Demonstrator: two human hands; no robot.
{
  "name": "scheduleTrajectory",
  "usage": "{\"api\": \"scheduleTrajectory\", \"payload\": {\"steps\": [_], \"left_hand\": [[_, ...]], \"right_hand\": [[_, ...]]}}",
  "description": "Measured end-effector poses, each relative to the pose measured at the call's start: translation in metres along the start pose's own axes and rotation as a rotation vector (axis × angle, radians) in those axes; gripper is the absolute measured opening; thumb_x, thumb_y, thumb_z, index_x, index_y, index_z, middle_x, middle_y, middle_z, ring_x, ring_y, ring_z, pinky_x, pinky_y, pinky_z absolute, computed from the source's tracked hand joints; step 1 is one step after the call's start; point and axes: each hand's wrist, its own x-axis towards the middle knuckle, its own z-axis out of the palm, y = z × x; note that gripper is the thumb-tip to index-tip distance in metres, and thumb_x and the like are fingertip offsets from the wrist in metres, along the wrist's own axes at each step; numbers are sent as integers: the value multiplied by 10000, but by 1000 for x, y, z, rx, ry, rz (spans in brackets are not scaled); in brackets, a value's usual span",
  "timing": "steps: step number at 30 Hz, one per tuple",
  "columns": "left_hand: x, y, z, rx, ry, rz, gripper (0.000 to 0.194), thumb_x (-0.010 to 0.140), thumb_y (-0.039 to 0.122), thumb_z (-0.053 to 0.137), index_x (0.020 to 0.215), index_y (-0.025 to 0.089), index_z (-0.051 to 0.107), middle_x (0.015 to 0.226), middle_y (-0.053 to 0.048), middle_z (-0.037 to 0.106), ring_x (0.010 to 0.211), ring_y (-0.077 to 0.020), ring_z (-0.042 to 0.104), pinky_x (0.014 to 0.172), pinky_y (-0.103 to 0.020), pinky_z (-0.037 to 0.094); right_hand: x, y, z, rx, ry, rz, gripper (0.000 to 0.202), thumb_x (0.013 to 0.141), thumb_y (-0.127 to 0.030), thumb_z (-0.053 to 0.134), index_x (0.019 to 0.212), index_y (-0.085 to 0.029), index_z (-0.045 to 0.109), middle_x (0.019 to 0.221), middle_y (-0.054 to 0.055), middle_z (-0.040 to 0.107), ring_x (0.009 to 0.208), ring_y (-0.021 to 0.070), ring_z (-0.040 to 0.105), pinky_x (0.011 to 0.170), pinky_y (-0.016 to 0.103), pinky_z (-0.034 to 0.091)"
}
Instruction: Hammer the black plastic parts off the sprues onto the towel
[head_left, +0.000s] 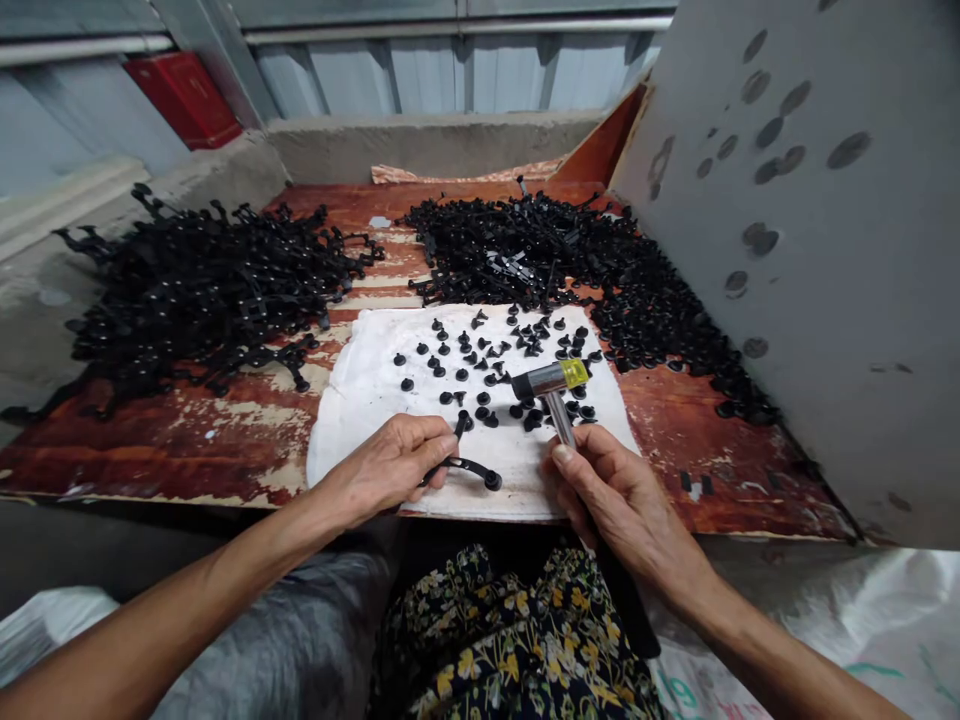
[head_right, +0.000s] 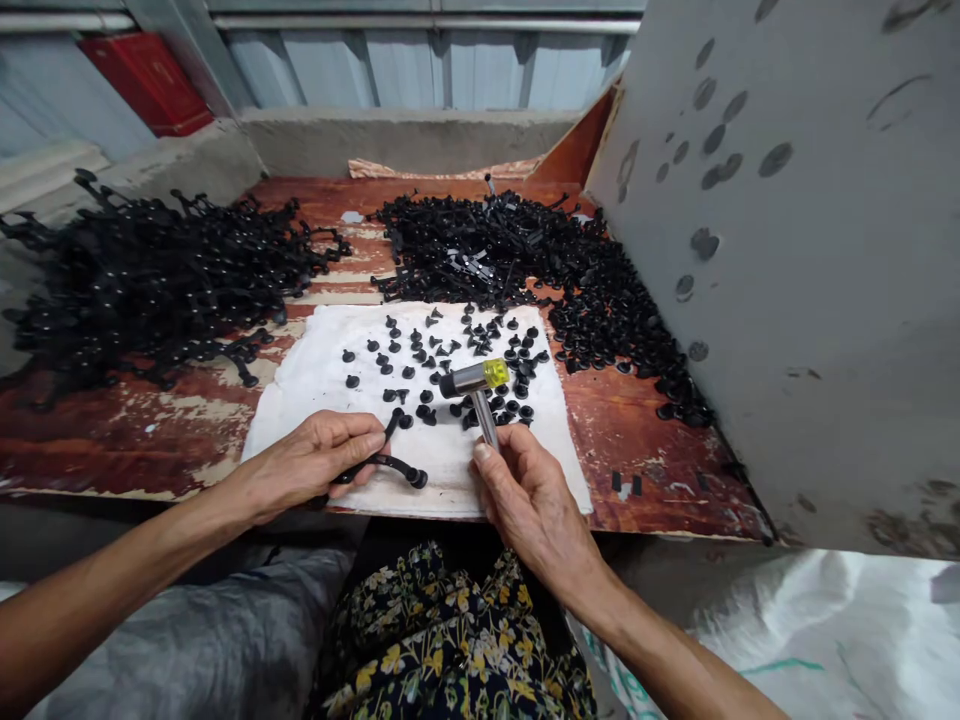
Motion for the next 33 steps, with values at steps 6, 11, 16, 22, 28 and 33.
{"api": "scheduleTrajectory", "payload": {"steps": [6,11,16,22,28,33], "left_hand": [[-1,2,0,1,-10,-16,410,747,584,533,670,184,482,531,56,460,430,-59,339,409,-195,235],[0,2,-1,22,-12,-7,420,752,594,523,664,186,481,524,58,450,422,-59,325,409,-203,211],[0,3,0,63,0,-2,406,763,577,503,657,185,480,522,53,454,426,-61,326,414,-202,211],[0,7,-3,162,12,10,397,789,533,491,586,192,473,476,53,420,411,-67,312,404,-202,214],[4,20,-12,229,-37,-86,357,804,437,518,545,195,475,411,65,346,369,-62,253,383,-205,175],[11,13,-22,221,-110,-39,398,776,514,556,543,201,478,401,56,344,349,-66,254,385,-219,150]], "right_hand": [[1,0,-1,-48,-1,-23,290,914,-493,554,824,-224,495,516,-94,440,376,75,317,359,218,221],[2,1,-1,-56,-11,-38,261,931,-461,534,832,-223,489,512,-101,430,375,75,323,362,217,226],[1,1,-2,-60,-23,-51,250,952,-439,511,835,-221,485,512,-105,417,380,72,321,361,210,222],[1,4,-2,-64,-31,-36,257,948,-466,511,854,-228,488,542,-95,421,402,85,346,367,211,255],[1,3,-4,-385,-7,-208,235,974,-319,446,1112,-184,581,766,21,624,611,154,557,564,285,493],[7,0,-3,-592,-61,-554,511,943,-126,376,1452,-145,422,1273,180,630,1079,254,639,916,447,527]]}}
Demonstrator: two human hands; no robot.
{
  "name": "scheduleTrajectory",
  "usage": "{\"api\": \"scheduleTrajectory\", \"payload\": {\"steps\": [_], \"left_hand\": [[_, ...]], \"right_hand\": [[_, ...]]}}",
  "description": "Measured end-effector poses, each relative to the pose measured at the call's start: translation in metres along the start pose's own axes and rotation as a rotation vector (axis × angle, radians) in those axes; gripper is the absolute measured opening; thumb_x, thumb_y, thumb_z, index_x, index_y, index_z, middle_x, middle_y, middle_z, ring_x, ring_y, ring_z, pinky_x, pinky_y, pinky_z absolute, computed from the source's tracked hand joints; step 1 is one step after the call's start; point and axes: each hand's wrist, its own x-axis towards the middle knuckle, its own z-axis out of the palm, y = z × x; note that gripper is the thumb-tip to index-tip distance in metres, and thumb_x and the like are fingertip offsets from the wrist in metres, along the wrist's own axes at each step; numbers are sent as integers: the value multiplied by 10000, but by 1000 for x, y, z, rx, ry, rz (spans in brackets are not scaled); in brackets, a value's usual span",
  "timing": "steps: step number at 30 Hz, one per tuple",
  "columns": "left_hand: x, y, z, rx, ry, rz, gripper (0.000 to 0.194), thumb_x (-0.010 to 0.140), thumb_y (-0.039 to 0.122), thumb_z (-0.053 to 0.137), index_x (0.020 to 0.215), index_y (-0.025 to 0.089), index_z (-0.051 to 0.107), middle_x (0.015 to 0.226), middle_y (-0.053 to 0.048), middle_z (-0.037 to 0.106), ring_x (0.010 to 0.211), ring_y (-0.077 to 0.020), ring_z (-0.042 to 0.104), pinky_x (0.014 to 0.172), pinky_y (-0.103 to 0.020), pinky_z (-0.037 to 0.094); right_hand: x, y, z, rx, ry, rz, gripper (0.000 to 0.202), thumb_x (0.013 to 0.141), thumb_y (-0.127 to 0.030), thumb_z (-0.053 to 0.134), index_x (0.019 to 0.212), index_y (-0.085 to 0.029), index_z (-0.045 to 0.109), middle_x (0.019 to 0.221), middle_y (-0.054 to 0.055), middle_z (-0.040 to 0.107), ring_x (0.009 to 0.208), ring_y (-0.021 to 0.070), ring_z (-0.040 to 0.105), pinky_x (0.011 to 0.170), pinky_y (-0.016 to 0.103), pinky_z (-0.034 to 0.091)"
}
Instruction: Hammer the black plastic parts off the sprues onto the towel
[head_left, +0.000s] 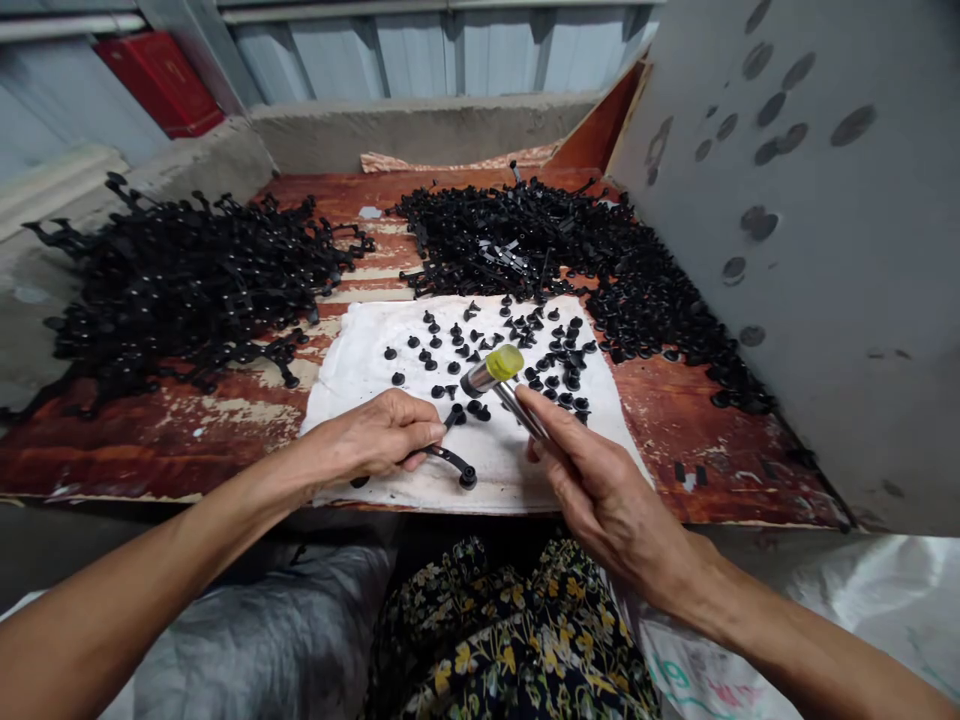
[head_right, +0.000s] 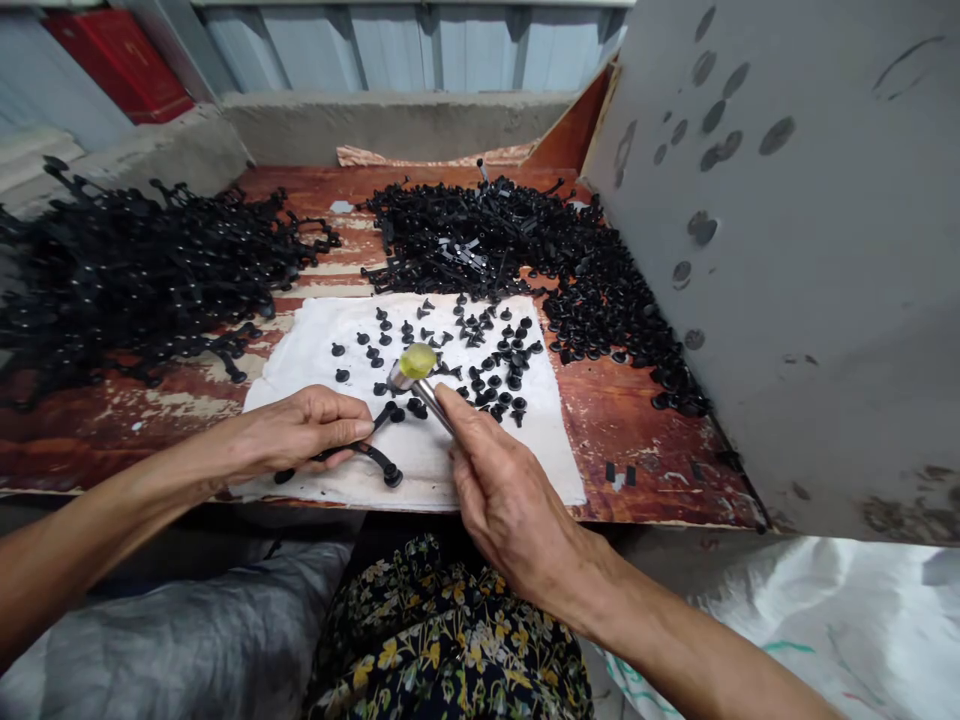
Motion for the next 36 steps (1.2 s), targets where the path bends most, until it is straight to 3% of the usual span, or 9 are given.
{"api": "scheduleTrajectory", "payload": {"steps": [4,8,11,16,21,25,28,32,36], "left_hand": [[2,-6,-2,-18,-32,12,427,760,558,572,541,206,472,404,56,334,346,-67,243,389,-228,142],[2,-5,-1,-8,-24,-10,428,761,542,572,524,204,462,402,55,331,353,-70,249,391,-229,157],[2,-6,0,14,-19,17,410,782,517,540,530,203,465,403,50,337,363,-76,263,398,-230,169],[3,-7,1,40,-41,-11,359,818,438,486,547,204,454,406,50,339,365,-81,258,393,-233,171],[3,-6,1,42,-33,-20,346,853,372,444,553,200,450,410,51,335,367,-80,254,394,-231,176],[2,-4,2,55,-27,-23,346,863,334,437,546,197,444,405,53,327,372,-75,254,393,-221,183],[1,-4,2,56,-17,-11,341,858,322,448,544,189,448,414,53,336,380,-67,259,395,-208,191],[1,-7,1,-1,-40,0,349,854,402,463,575,192,450,433,62,340,376,-60,248,380,-199,177],[-2,-11,-3,-39,-57,45,374,834,496,475,620,189,472,456,68,356,378,-53,256,372,-186,185]], "right_hand": [[2,-3,0,-83,-129,-57,617,917,-51,347,1518,-191,352,1106,157,668,939,246,656,828,457,563],[2,-6,-2,-136,-47,-137,704,878,0,355,1547,-213,299,941,107,635,741,208,599,677,370,567],[2,-7,-3,-233,-104,-140,706,858,-6,371,1533,-207,342,843,71,594,588,180,524,548,331,534],[1,-11,-5,-135,66,-223,724,910,10,378,1568,-262,243,891,70,607,748,200,594,672,333,561],[0,-11,-6,-277,-149,-149,799,834,29,372,1569,-255,242,859,63,588,639,186,568,586,334,560],[0,-12,-7,-190,-13,-204,748,890,16,357,1578,-237,211,877,70,596,692,186,586,649,334,574],[1,-10,-7,-275,-125,-157,726,855,8,361,1551,-190,310,858,81,612,592,183,563,554,343,572],[4,-10,-7,-110,-7,-156,689,909,-1,397,1549,-242,312,1182,118,676,918,188,683,849,358,591],[3,-7,-4,7,125,-113,632,938,-9,424,1511,-275,387,1466,61,552,1285,174,564,1103,374,443]]}}
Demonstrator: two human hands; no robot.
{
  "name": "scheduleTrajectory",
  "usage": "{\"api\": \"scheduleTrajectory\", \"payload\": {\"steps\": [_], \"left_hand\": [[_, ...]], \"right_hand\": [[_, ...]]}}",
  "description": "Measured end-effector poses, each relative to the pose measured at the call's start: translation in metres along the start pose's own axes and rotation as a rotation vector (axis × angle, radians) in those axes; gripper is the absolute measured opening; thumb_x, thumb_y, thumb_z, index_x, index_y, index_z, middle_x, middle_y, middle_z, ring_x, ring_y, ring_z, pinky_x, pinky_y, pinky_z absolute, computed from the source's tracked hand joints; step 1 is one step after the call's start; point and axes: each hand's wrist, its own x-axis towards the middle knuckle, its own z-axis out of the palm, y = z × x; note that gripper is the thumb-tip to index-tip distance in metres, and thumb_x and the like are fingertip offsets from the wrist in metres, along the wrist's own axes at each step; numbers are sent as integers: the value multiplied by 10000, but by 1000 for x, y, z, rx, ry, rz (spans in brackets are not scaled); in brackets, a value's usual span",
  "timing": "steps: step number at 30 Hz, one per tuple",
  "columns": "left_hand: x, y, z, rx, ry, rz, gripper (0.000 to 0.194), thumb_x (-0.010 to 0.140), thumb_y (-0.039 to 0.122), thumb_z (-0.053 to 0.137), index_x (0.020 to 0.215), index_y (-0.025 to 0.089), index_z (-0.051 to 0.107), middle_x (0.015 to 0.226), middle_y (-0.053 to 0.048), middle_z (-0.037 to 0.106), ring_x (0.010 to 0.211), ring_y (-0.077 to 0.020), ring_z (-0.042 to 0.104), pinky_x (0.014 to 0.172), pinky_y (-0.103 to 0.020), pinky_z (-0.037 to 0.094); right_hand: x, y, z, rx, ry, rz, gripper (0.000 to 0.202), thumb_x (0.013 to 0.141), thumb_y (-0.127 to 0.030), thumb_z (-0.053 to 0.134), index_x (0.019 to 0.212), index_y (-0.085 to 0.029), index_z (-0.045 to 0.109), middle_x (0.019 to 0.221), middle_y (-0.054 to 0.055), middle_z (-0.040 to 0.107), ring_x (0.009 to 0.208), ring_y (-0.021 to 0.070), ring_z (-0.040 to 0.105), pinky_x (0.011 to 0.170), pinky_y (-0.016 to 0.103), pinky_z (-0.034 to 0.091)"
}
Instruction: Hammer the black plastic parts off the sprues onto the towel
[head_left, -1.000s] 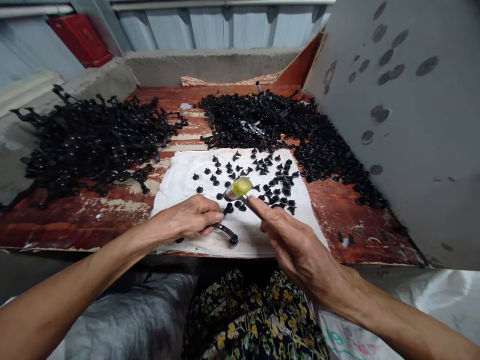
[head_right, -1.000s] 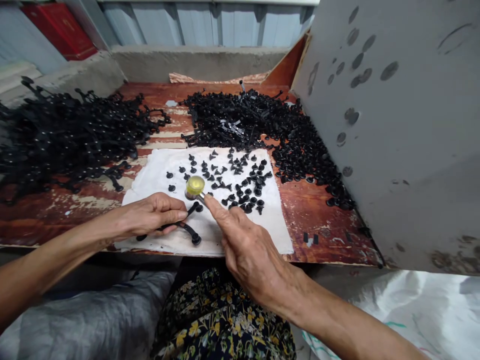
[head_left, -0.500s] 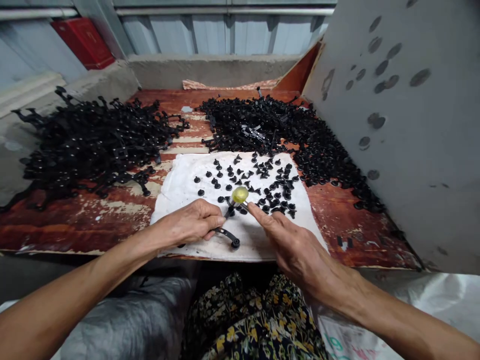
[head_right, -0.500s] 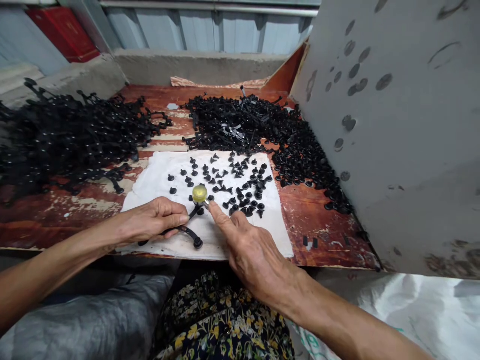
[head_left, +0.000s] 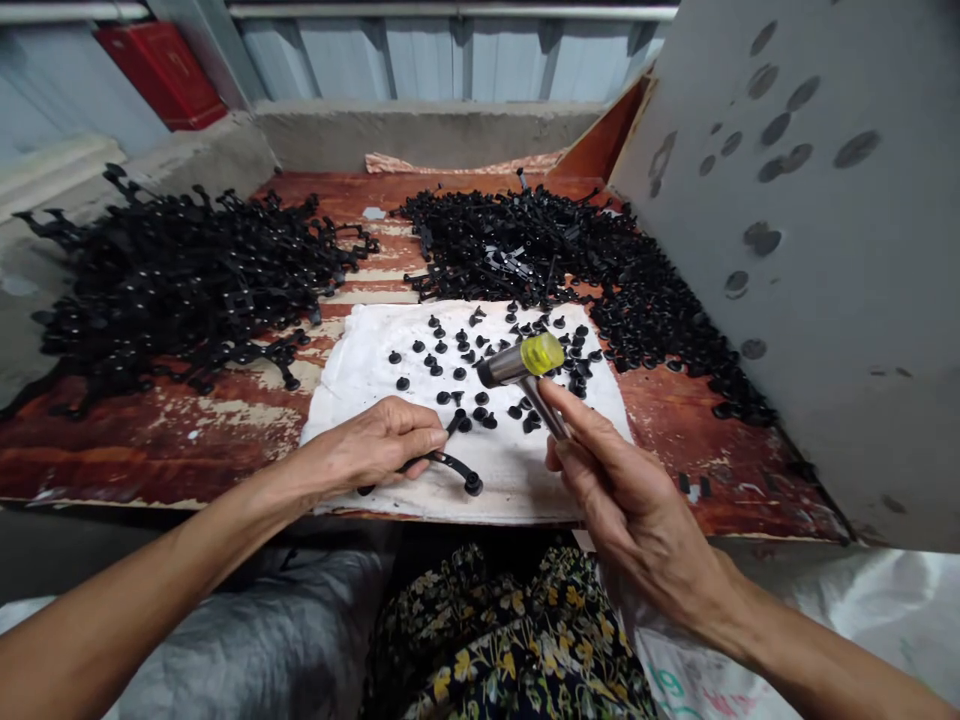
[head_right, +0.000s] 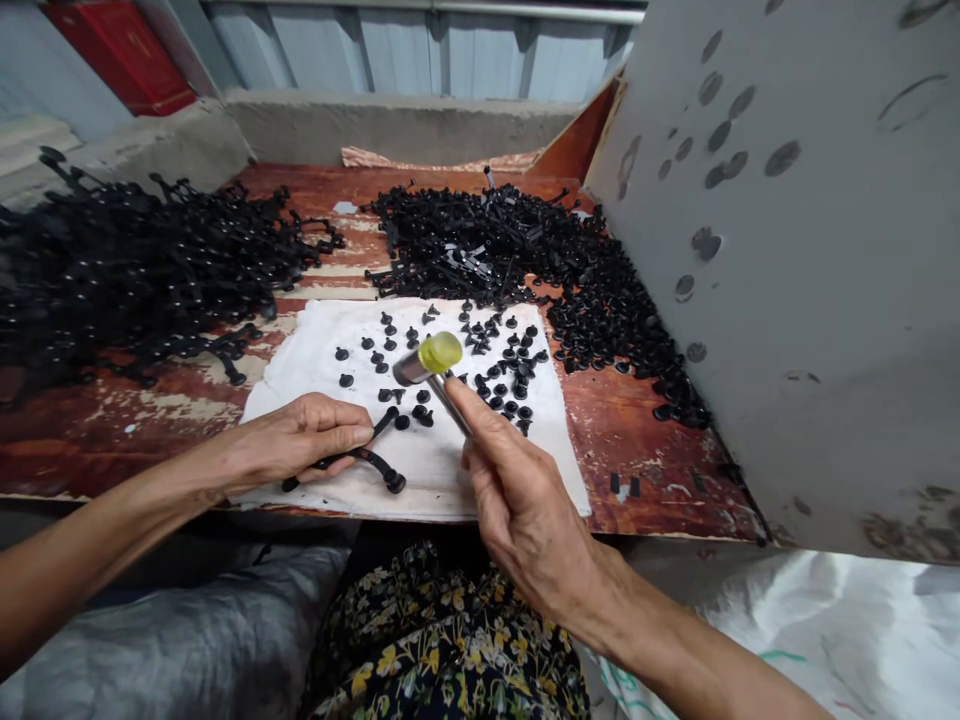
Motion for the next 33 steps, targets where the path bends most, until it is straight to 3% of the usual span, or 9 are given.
{"api": "scheduleTrajectory", "payload": {"steps": [6,13,17,23,31,33], "left_hand": [[-1,-2,-2,38,0,41,388,818,517,481,617,185,477,472,56,383,388,-51,270,365,-177,198],[3,3,-7,112,-36,27,379,808,491,510,579,192,469,432,64,330,385,-59,248,371,-190,180],[3,6,-9,127,-43,18,373,807,480,502,571,194,463,429,64,324,390,-61,252,381,-193,194],[4,5,-9,125,-62,28,370,801,484,511,577,196,449,444,63,337,398,-61,261,385,-193,197],[4,6,-10,126,-86,36,375,810,476,526,573,197,446,436,66,324,390,-61,253,376,-195,185],[4,7,-11,150,-85,50,379,815,466,524,561,197,446,428,64,319,388,-63,258,375,-196,189]], "right_hand": [[-11,10,3,71,17,259,493,974,-144,433,1460,-216,469,1367,80,636,1245,222,604,1061,453,490],[-11,11,2,53,16,267,473,977,-178,438,1448,-144,473,1164,94,733,793,141,699,774,292,591],[-11,12,2,32,21,247,460,972,-176,436,1425,-123,496,1183,107,719,824,142,681,785,286,577],[-10,12,1,34,5,268,462,974,-177,427,1430,-136,492,905,54,739,667,135,629,660,271,571],[-11,13,0,-7,-22,277,489,975,-154,421,1460,-192,465,1099,84,739,748,157,684,682,311,608],[-11,13,0,-24,-28,250,497,972,-143,425,1464,-198,463,1247,102,700,916,184,712,805,353,615]]}}
